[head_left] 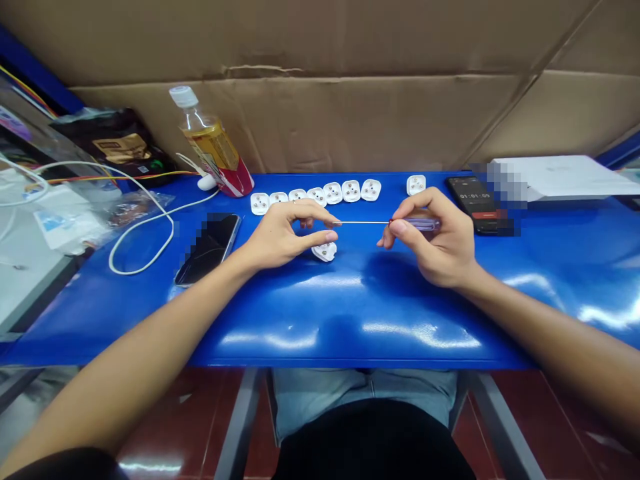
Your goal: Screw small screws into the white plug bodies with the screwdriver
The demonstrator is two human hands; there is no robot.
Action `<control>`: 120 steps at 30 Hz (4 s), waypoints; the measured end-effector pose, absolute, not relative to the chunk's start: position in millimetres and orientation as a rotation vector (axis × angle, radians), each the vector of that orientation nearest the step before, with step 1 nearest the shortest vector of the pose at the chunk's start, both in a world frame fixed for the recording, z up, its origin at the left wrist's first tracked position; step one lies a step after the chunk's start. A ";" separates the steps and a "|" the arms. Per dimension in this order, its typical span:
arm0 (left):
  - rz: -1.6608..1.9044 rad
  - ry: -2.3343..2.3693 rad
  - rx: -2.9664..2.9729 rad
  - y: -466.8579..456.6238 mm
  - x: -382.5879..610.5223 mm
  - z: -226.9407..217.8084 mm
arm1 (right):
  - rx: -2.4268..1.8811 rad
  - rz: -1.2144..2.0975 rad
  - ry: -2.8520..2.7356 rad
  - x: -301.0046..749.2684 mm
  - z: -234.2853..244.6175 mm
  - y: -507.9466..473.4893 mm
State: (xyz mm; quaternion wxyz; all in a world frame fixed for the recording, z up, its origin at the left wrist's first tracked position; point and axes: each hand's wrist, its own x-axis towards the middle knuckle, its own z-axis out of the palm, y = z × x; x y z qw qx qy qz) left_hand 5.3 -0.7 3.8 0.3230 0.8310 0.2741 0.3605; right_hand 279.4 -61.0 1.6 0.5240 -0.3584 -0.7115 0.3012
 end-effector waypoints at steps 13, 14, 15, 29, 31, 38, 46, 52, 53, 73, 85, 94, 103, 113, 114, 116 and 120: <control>0.895 0.976 2.149 0.8 4.6 7.1 | -0.917 0.736 -1.728 278.8 1.2 -59.3; 0.887 0.962 2.130 -0.4 6.1 6.8 | -0.927 0.735 -1.730 278.0 2.1 -60.4; 0.886 0.945 2.104 -1.5 7.3 6.4 | -0.935 0.733 -1.732 277.3 2.7 -61.4; 0.979 0.873 1.831 -5.4 11.7 7.4 | -0.900 0.731 -1.728 276.2 4.5 -63.4; 0.997 0.850 1.819 -4.9 11.8 7.3 | -0.918 0.724 -1.729 276.3 5.0 -63.7; 0.990 0.871 2.037 -6.5 9.6 10.3 | -0.920 0.698 -1.761 278.6 4.5 -64.2; 0.993 0.854 2.392 -10.7 10.0 14.9 | -0.971 0.618 -1.861 280.5 8.1 -67.0; 0.963 0.711 2.628 -2.1 4.4 8.3 | -0.984 0.571 -1.916 280.6 9.3 -66.9; 0.951 0.710 2.673 -0.5 2.8 7.2 | -0.990 0.566 -1.916 280.4 9.6 -66.9; 0.820 0.725 2.779 0.2 1.7 5.6 | -0.908 0.457 -1.912 280.0 4.0 -69.5; 0.372 0.807 2.465 7.7 -15.2 15.2 | -0.926 0.405 -2.053 280.8 -1.8 -67.0; 0.418 0.779 2.485 4.9 -11.2 16.6 | -0.875 0.291 -2.128 280.9 -2.8 -67.5; 0.448 0.770 2.486 5.1 -11.5 13.8 | -0.847 0.240 -2.165 280.4 -1.6 -67.8; 0.424 0.754 2.437 5.3 -11.1 13.9 | -0.851 0.221 -2.184 281.4 -1.8 -67.8; 0.424 0.756 2.435 5.4 -11.1 13.8 | -0.851 0.220 -2.188 281.4 -1.4 -67.8; 0.424 0.756 2.436 5.7 -11.1 13.4 | -0.847 0.221 -2.192 281.2 -0.5 -67.8; 0.429 0.753 2.439 6.5 -11.2 12.4 | -0.843 0.220 -2.195 281.2 0.5 -67.6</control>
